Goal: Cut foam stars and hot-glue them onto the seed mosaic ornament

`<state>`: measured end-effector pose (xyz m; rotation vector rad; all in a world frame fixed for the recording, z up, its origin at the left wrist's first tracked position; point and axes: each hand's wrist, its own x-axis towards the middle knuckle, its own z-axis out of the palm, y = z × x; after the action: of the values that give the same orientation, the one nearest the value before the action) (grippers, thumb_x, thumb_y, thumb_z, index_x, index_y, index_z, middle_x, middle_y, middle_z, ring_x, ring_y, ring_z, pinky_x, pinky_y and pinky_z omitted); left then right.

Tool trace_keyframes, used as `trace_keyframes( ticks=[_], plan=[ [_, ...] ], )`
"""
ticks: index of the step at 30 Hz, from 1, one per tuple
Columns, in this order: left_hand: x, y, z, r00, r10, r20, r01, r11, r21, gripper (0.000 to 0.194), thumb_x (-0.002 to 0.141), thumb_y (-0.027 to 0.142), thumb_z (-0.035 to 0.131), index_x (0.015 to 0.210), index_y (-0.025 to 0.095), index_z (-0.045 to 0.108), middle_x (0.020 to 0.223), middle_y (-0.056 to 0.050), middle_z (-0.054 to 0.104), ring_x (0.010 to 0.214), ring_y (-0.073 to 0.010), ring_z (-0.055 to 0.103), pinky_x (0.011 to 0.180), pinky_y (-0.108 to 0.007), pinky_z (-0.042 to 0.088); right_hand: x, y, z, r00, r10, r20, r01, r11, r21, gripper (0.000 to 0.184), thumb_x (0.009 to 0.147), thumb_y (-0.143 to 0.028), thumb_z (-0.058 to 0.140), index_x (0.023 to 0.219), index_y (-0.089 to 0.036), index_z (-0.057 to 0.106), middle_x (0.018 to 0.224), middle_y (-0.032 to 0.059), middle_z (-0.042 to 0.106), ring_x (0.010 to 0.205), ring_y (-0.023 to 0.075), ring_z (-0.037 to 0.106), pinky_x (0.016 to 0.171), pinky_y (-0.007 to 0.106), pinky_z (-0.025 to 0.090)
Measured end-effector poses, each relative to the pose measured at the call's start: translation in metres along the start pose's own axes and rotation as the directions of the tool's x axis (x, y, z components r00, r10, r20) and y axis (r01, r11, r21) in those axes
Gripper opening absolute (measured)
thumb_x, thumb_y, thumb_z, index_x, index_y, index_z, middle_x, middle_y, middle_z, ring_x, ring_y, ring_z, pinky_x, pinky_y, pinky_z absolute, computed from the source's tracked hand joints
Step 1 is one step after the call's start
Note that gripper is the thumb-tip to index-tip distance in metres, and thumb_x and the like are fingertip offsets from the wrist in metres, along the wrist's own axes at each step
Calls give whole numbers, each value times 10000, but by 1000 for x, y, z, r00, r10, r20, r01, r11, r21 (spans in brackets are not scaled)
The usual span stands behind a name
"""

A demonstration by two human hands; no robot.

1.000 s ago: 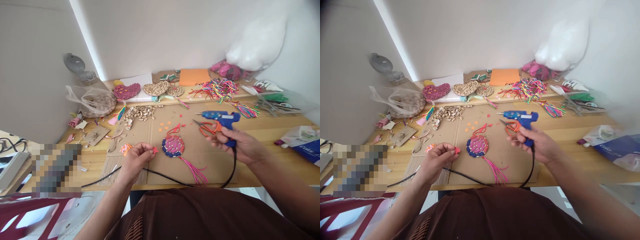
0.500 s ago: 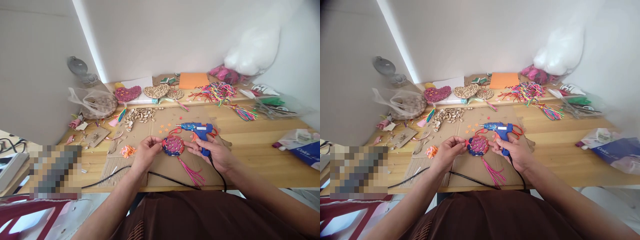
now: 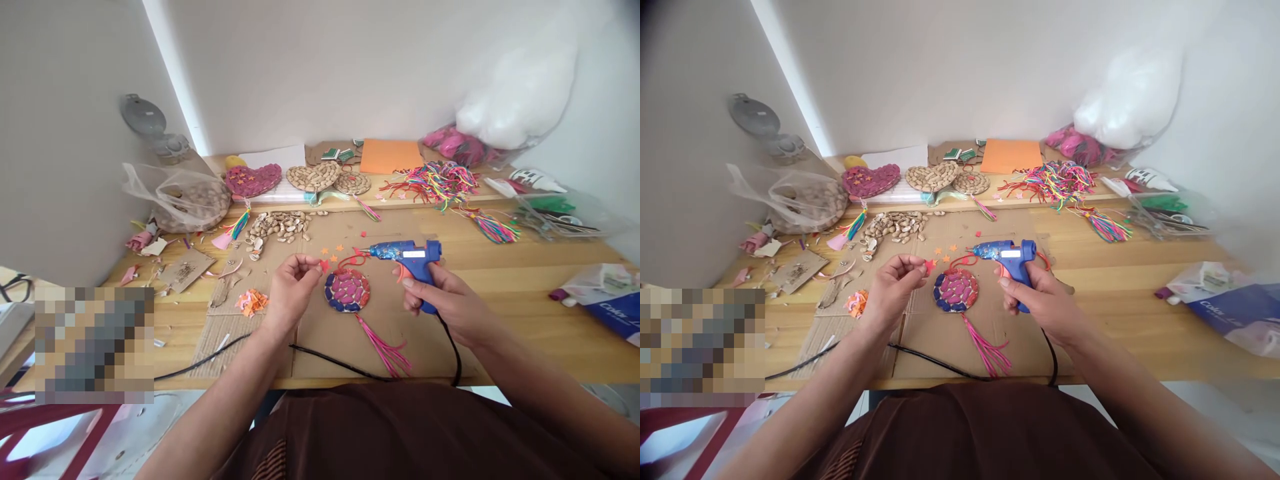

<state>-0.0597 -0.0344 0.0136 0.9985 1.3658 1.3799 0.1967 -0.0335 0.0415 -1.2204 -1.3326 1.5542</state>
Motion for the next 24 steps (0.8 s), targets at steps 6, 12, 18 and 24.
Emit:
trace_keyframes(
  ticks=[6,12,18,24],
  plan=[
    [21,5,21,996,81,-42,-82,996,-25,196,731,268,707,880,165,631,809,-20,658,731,-122,619,679,-235,484,-9,-7,7,996,17,84,13,938,-346,246,859,-468,641,928,-235,602,620,-28,507,540,148,467,485,275,390],
    [27,-10,21,983,149,-109,-153,988,-25,166,756,246,687,882,163,618,829,-23,644,740,-119,604,697,-235,480,-9,-3,11,997,-21,77,58,856,-514,232,851,-474,650,952,-265,656,652,-12,550,580,181,511,505,294,398],
    [22,-12,16,988,141,-61,-142,990,-19,160,752,262,695,869,176,629,830,-15,659,747,-123,614,719,-240,479,-8,-6,6,998,-25,52,50,822,-567,257,853,-498,631,915,-249,649,639,-18,526,568,173,490,521,298,406],
    [21,-11,16,993,120,10,-120,993,-2,147,748,246,692,864,176,635,810,-13,666,694,-115,610,659,-228,478,-8,-1,-10,1000,7,24,8,809,-587,262,874,-495,597,908,-236,616,684,-8,522,585,171,492,521,301,411]
  ],
)
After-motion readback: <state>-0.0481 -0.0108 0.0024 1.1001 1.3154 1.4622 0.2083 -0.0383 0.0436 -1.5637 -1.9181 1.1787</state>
